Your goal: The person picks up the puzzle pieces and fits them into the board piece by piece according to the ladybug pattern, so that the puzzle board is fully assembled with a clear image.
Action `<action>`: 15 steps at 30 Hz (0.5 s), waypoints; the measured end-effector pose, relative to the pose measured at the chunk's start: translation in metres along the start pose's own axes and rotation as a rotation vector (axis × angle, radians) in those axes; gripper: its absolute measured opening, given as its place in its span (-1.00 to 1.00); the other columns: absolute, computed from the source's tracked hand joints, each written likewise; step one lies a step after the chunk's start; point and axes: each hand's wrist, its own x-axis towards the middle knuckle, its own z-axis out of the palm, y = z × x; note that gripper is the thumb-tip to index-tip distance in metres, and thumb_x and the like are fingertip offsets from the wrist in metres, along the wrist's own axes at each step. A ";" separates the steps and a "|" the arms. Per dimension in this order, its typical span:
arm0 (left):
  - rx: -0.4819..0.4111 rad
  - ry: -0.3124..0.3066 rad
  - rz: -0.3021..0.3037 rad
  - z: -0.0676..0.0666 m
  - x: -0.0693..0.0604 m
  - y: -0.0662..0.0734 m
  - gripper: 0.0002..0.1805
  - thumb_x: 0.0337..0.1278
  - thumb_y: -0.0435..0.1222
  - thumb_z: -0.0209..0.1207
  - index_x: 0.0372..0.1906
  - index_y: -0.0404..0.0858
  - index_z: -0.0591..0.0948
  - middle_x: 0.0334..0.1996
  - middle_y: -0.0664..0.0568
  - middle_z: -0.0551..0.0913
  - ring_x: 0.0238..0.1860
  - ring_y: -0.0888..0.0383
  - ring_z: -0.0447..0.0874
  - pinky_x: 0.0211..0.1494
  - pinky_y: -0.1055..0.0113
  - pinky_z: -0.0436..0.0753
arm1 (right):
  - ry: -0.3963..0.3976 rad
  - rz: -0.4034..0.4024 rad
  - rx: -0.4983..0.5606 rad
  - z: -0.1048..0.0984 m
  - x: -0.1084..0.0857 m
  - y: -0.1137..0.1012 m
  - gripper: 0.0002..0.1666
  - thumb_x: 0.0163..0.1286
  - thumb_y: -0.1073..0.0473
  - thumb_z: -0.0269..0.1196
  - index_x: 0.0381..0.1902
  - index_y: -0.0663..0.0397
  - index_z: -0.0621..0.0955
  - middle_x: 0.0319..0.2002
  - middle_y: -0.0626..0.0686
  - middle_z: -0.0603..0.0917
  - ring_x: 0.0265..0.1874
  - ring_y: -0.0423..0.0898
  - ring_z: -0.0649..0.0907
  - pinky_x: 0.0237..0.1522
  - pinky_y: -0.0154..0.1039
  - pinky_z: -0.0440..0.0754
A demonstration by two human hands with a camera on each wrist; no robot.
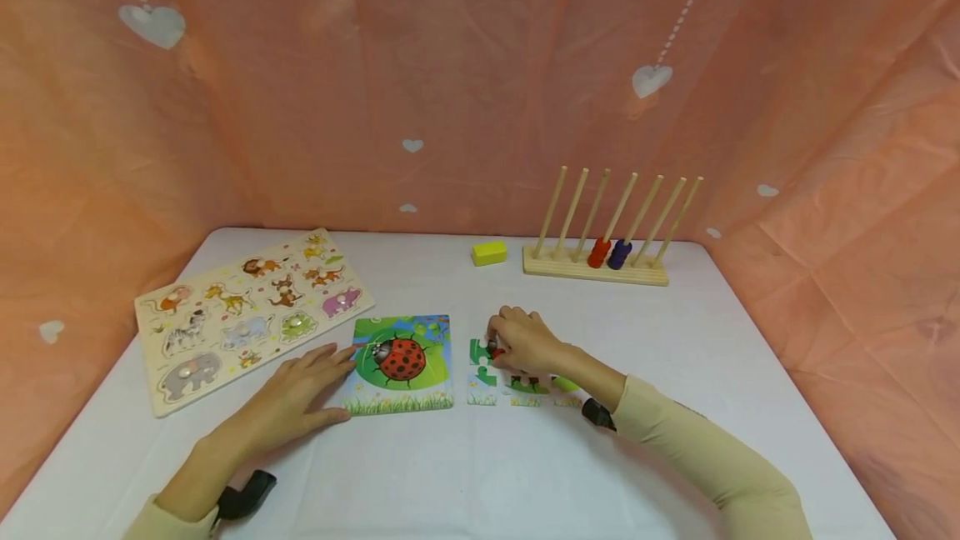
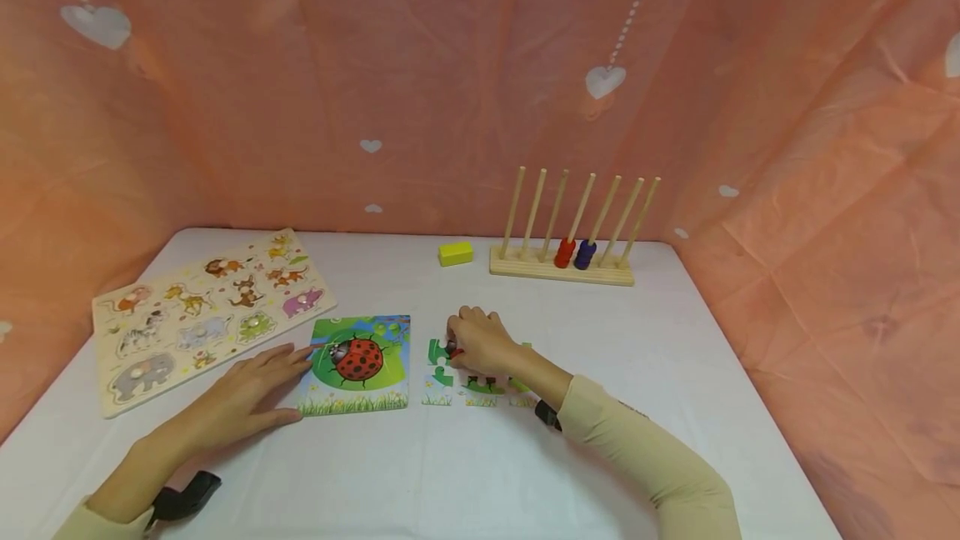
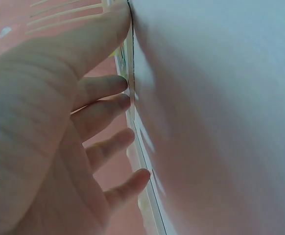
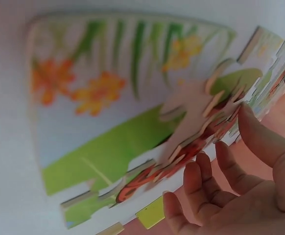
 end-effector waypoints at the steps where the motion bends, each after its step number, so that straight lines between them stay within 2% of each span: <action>1: -0.006 0.004 -0.003 0.000 0.000 0.000 -0.23 0.16 0.09 0.31 0.31 -0.36 0.51 0.43 -0.18 0.36 0.42 -0.32 0.22 0.24 -0.35 0.32 | -0.001 0.005 0.001 0.000 0.001 0.000 -0.64 0.22 0.12 0.48 -0.10 0.11 0.62 -0.24 -0.02 0.52 -0.20 -0.03 0.46 -0.13 -0.06 0.36; 5: -0.032 0.023 -0.004 -0.001 -0.001 0.000 -0.28 0.21 0.04 0.29 0.31 -0.36 0.51 0.42 -0.18 0.38 0.42 -0.31 0.21 0.27 -0.34 0.29 | 0.005 0.014 0.040 0.002 0.003 0.001 -0.61 0.18 0.16 0.50 -0.10 0.12 0.60 -0.29 -0.05 0.54 -0.22 -0.06 0.46 -0.09 -0.04 0.37; 11: -0.050 0.059 0.002 0.002 -0.001 0.000 -0.33 0.20 -0.04 0.33 0.30 -0.36 0.51 0.44 -0.17 0.34 0.43 -0.31 0.19 0.26 -0.34 0.30 | 0.023 -0.016 0.113 0.002 0.002 -0.001 -0.58 0.17 0.27 0.49 -0.08 0.17 0.53 -0.54 -0.12 0.48 -0.39 -0.13 0.46 0.05 0.08 0.36; 15: -0.034 0.049 -0.007 0.004 -0.001 0.000 -0.27 0.19 -0.01 0.33 0.33 -0.36 0.48 0.46 -0.18 0.31 0.45 -0.30 0.15 0.27 -0.34 0.28 | 0.030 -0.040 0.110 0.001 0.002 -0.001 -0.58 0.19 0.29 0.48 -0.06 0.15 0.53 -0.54 -0.14 0.52 -0.37 -0.11 0.53 0.12 0.15 0.36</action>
